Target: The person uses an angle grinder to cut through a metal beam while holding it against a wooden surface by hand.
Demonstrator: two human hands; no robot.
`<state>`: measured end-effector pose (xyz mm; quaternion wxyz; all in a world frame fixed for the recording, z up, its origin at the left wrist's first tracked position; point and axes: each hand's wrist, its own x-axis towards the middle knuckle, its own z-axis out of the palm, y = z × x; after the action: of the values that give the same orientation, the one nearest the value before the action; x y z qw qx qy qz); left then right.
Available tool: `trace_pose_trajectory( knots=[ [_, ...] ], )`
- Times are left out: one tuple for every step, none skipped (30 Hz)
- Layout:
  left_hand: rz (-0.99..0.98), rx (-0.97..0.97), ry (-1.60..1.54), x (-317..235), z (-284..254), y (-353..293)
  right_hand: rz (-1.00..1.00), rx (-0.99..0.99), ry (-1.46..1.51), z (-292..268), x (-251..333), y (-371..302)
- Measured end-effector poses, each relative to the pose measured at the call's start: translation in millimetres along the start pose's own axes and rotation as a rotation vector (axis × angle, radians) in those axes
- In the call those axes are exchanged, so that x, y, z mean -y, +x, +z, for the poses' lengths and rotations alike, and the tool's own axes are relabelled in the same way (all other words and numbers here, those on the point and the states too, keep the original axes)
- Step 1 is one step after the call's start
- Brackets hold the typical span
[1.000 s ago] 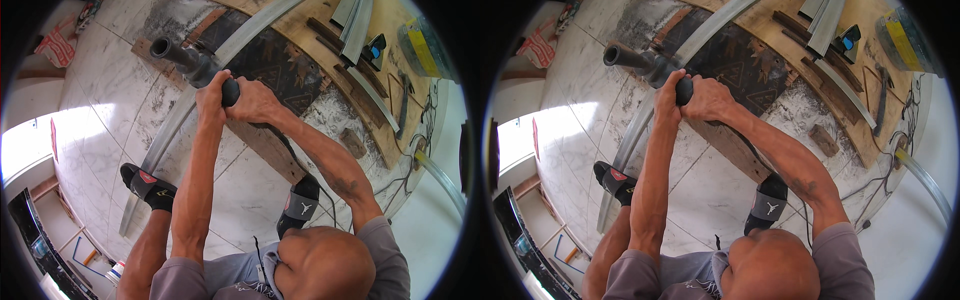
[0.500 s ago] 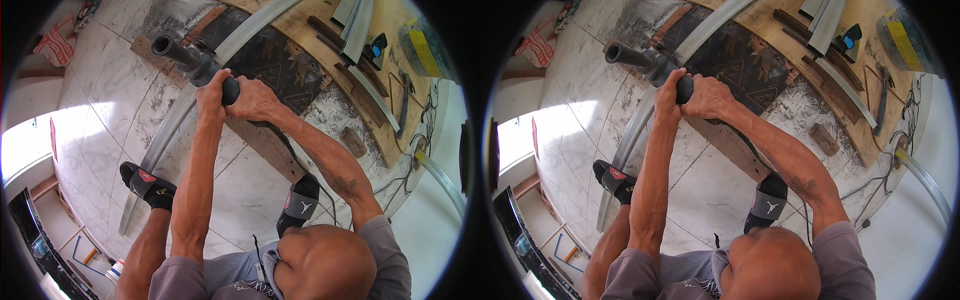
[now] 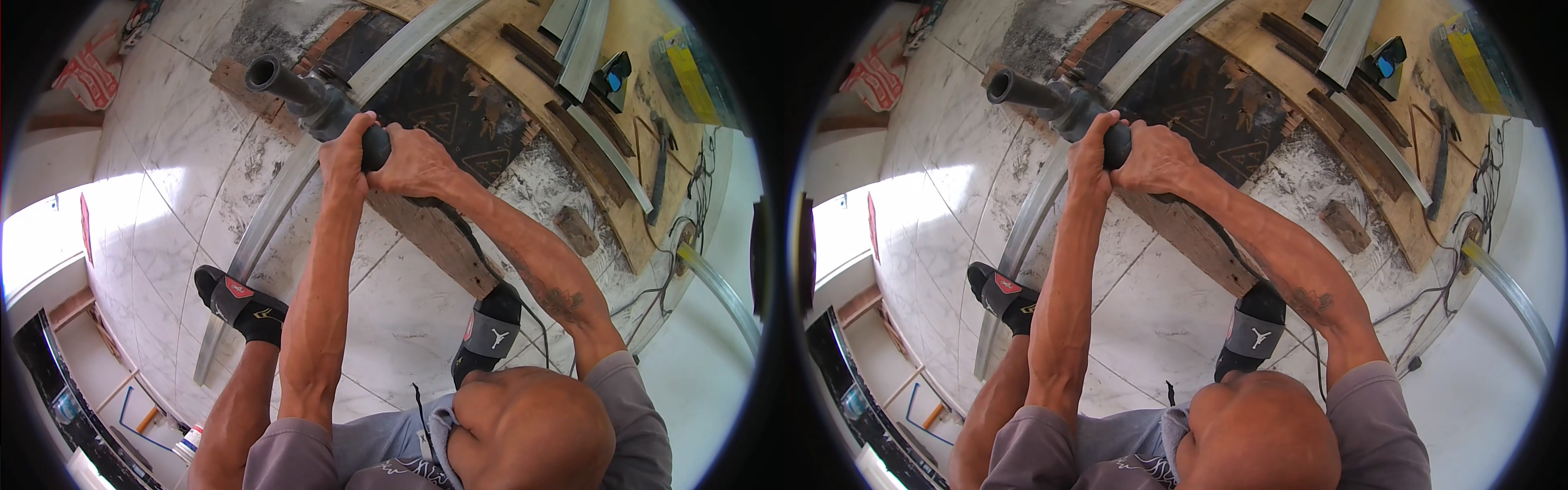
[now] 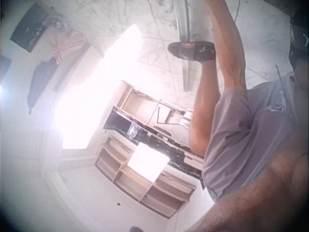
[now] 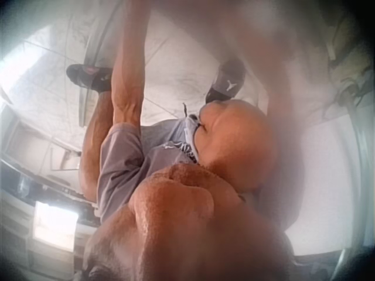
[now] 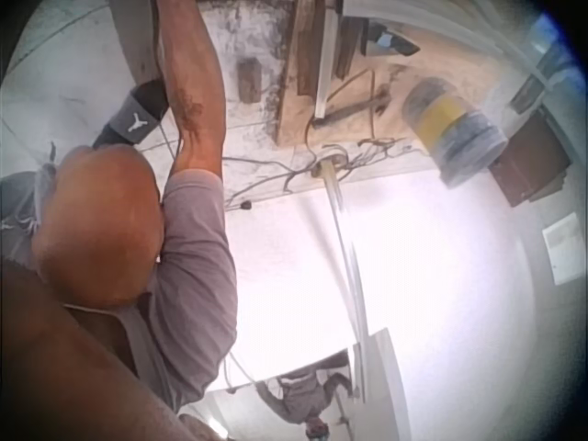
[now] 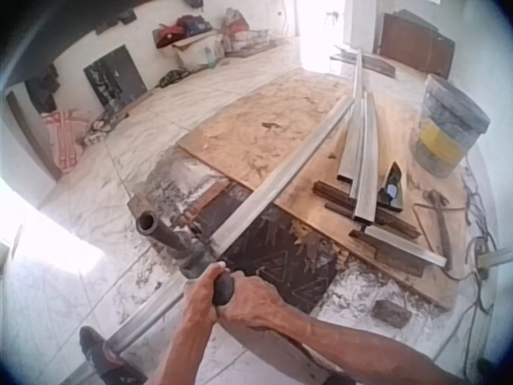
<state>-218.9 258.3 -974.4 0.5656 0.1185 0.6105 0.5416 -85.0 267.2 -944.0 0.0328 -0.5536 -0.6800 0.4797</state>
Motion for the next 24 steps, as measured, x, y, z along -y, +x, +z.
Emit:
trace_pose_trajectory(
  knots=[
    [0.003,0.001,0.003,0.2,-0.1,0.2,0.0,-0.001,0.0,0.4,-0.7,0.4],
    [0.006,0.002,0.006,0.4,-0.2,0.4,-0.003,-0.001,0.0,0.8,-1.4,0.8],
    [0.006,0.002,0.006,0.1,-0.3,0.2,-0.007,-0.001,0.002,1.1,-1.6,1.1],
    [0.004,0.001,0.007,-0.2,-0.4,-0.1,-0.007,-0.002,0.002,1.3,-1.8,1.3],
    [0.001,0.0,0.008,-0.6,-0.4,-0.3,-0.01,-0.001,0.0,1.5,-2.1,1.4],
    [0.001,0.001,0.008,-0.5,0.0,-0.2,-0.013,-0.001,-0.003,1.6,-2.6,1.4],
    [0.0,0.0,0.013,-0.5,0.4,-0.2,-0.013,-0.002,-0.003,1.7,-3.0,1.5],
    [-0.002,-0.001,0.019,-0.4,0.9,-0.2,-0.014,-0.003,-0.002,1.8,-3.4,1.5],
    [-0.002,-0.001,0.02,-0.4,0.4,-0.3,-0.015,-0.004,0.0,1.5,-2.1,1.0],
    [0.001,-0.001,0.019,-0.4,-0.5,-0.7,-0.015,-0.005,0.001,1.0,-0.9,0.4],
    [0.004,-0.002,0.018,-0.2,-1.2,-1.0,-0.01,0.007,0.003,0.4,0.1,-0.3],
    [0.004,0.0,0.018,0.0,-0.9,-1.3,-0.005,0.019,0.005,-0.7,0.8,-1.2],
    [0.006,-0.003,0.021,0.2,-0.5,-1.5,-0.005,0.018,0.006,0.3,-0.8,-0.3],
    [0.008,-0.005,0.023,0.4,-0.2,-1.6,-0.006,0.009,0.005,2.2,-3.1,1.3],
    [0.008,-0.004,0.024,0.4,0.2,-1.5,-0.008,0.001,0.003,2.7,-3.8,1.9],
    [0.006,-0.007,0.025,0.4,0.7,-1.4,-0.007,0.0,0.003,3.0,-4.7,2.4],
    [0.004,-0.01,0.026,0.4,1.1,-1.4,-0.005,-0.001,-0.001,3.5,-5.4,2.9],
    [0.003,-0.01,0.026,0.4,1.2,-1.5,-0.003,-0.002,-0.005,3.7,-5.5,3.1],
    [-0.003,-0.01,0.023,0.4,1.3,-1.8,-0.002,-0.002,-0.005,4.1,-5.6,3.0],
    [-0.01,-0.011,0.021,0.5,1.4,-2.1,-0.001,-0.008,-0.006,4.5,-5.8,2.7],
    [-0.009,-0.012,0.022,0.2,0.9,-2.3,-0.002,-0.013,-0.006,5.0,-5.5,2.8],
    [-0.004,-0.012,0.023,0.0,0.4,-2.4,-0.003,-0.012,-0.005,5.1,-5.3,2.9],
    [0.002,-0.012,0.025,-0.3,-0.1,-2.6,-0.009,-0.01,-0.001,5.2,-5.2,3.0],
    [0.0,-0.01,0.023,0.5,1.1,-2.7,-0.012,-0.01,-0.001,4.3,-6.1,2.7]
  ],
)
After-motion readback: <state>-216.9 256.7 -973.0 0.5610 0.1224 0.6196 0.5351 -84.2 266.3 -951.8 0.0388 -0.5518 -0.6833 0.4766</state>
